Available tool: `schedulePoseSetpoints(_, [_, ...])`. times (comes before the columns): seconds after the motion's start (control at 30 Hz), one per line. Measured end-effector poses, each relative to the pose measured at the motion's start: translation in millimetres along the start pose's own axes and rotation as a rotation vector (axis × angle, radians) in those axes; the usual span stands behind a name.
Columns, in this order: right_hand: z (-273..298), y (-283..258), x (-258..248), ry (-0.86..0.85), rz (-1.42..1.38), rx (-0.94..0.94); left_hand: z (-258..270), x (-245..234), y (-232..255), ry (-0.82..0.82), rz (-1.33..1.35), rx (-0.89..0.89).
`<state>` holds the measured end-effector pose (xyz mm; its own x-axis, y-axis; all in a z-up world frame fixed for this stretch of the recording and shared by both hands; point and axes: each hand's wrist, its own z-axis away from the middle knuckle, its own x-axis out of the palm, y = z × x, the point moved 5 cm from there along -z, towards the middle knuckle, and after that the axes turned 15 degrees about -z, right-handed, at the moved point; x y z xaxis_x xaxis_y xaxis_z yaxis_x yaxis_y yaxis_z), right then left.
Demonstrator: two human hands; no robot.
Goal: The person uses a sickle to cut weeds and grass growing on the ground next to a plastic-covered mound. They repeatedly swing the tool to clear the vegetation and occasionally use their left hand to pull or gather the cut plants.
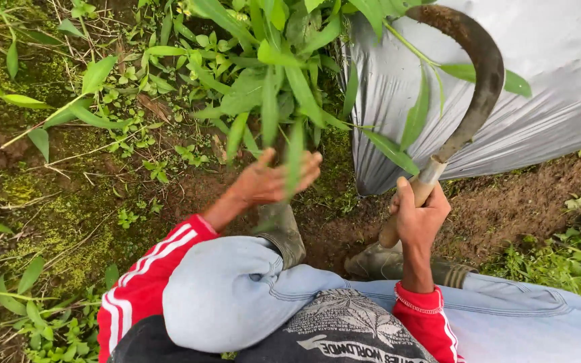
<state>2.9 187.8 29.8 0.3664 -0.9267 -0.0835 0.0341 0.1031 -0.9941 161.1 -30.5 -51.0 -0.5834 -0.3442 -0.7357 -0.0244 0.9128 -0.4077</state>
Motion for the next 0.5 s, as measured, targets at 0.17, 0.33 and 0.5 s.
schedulePoseSetpoints(0.17, [13.4, 5.2, -3.8, 0.062, 0.026, -0.021, 12.9, 73.0, 91.1, -0.179, 0.373, 0.189])
schedulePoseSetpoints(0.33, [21.6, 2.7, -0.4, 0.070, 0.001, -0.026, -26.6, 126.1, 95.2, -0.048, 0.166, 0.074])
schedulePoseSetpoints(0.5, [30.4, 4.6, 3.9, 0.038, -0.009, -0.004, -30.4, 149.4, 66.3, 0.016, -0.326, 0.052])
